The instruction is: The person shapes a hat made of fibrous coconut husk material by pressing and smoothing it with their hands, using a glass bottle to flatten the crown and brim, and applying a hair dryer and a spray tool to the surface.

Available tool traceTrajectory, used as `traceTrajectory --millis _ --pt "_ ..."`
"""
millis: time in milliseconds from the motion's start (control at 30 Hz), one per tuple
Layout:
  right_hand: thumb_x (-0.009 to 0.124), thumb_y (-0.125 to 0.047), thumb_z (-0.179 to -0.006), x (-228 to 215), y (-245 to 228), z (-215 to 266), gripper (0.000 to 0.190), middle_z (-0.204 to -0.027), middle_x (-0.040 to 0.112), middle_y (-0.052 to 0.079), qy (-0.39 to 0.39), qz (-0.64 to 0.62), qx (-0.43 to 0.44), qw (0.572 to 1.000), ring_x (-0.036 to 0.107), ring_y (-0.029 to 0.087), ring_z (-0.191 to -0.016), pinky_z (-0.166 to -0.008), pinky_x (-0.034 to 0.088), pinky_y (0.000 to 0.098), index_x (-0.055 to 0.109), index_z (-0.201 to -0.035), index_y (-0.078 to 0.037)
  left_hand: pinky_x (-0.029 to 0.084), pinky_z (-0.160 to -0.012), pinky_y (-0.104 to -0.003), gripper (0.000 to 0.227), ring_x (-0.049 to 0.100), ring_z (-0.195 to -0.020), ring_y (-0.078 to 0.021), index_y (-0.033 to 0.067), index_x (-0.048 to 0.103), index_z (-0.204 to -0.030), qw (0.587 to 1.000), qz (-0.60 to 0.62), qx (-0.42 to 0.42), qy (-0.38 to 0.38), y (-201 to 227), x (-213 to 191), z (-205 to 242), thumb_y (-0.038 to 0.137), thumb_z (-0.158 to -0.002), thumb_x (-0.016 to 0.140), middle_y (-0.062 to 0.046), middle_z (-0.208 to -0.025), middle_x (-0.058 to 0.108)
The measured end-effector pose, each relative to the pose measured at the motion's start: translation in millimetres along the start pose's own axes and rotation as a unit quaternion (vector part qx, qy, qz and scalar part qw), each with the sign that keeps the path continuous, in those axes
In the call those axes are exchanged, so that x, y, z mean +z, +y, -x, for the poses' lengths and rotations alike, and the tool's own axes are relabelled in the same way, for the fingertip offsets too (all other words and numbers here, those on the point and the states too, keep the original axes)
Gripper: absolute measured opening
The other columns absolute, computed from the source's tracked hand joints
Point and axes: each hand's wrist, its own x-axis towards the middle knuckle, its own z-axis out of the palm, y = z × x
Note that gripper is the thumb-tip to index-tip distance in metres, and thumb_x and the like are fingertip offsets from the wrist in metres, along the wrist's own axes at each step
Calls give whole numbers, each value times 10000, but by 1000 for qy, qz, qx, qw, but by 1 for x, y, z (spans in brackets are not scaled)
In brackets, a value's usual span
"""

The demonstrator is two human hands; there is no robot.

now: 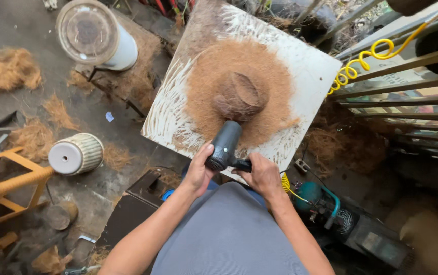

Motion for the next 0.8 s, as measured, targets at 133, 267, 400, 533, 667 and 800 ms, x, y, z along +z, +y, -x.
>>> traceTrajectory --millis 133,267,400,533,667,800 --pt "799 -526 -739 7 -17 -4 453 -725 554 18 42 40 28 998 667 244 -705 -613 558 352 542 -886 -183 579 -827 -483 485 650 -957 -280 171 575 -1363 1000 3 -3 8 27 9 20 354 -917 635 -158 -1110 621" --pt "810 -548 -729 27 -23 3 475 -777 532 -10 78 47 59 994 649 228 -733 -650 551 343 571 -951 -203 563 -848 -503 517 631 -1012 -292 173 551 -1384 1000 -13 -16 -3 42 8 27 380 -918 638 -171 -1135 611" --pt "811 -530 -744 28 -34 0 488 -798 551 12 106 37 56 992 661 245 -734 -648 557 354 591 -1025 -196 554 -852 -503 530 624 -1036 -298 172 551 -1390 999 -25 -25 -16 47 1 23 393 -917 643 -177 -1158 614" --pt "811 -515 -747 37 -34 1 472 -813 552 -1 117 41 54 991 656 240 -737 -663 558 354 606 -1041 -209 559 -832 -511 514 625 -1014 -312 159 553 -1370 999 -23 -31 -35 55 -2 17 389 -922 656 -180 -1132 600" --pt "806 -476 -755 38 -43 -1 468 -841 563 1 125 48 52 990 660 249 -767 -674 559 368 616 -1085 -203 572 -801 -495 503 616 -955 -280 125 557 -1344 998 -27 -27 -51 56 -9 1 380 -924 666 -153 -1080 573" --pt "801 -415 -781 45 -47 0 415 -839 579 15 130 43 58 989 666 263 -772 -687 557 377 623 -1083 -193 588 -781 -476 471 626 -930 -264 143 562 -1317 997 -35 -33 -64 53 -22 -13 392 -929 662 -129 -1059 571"
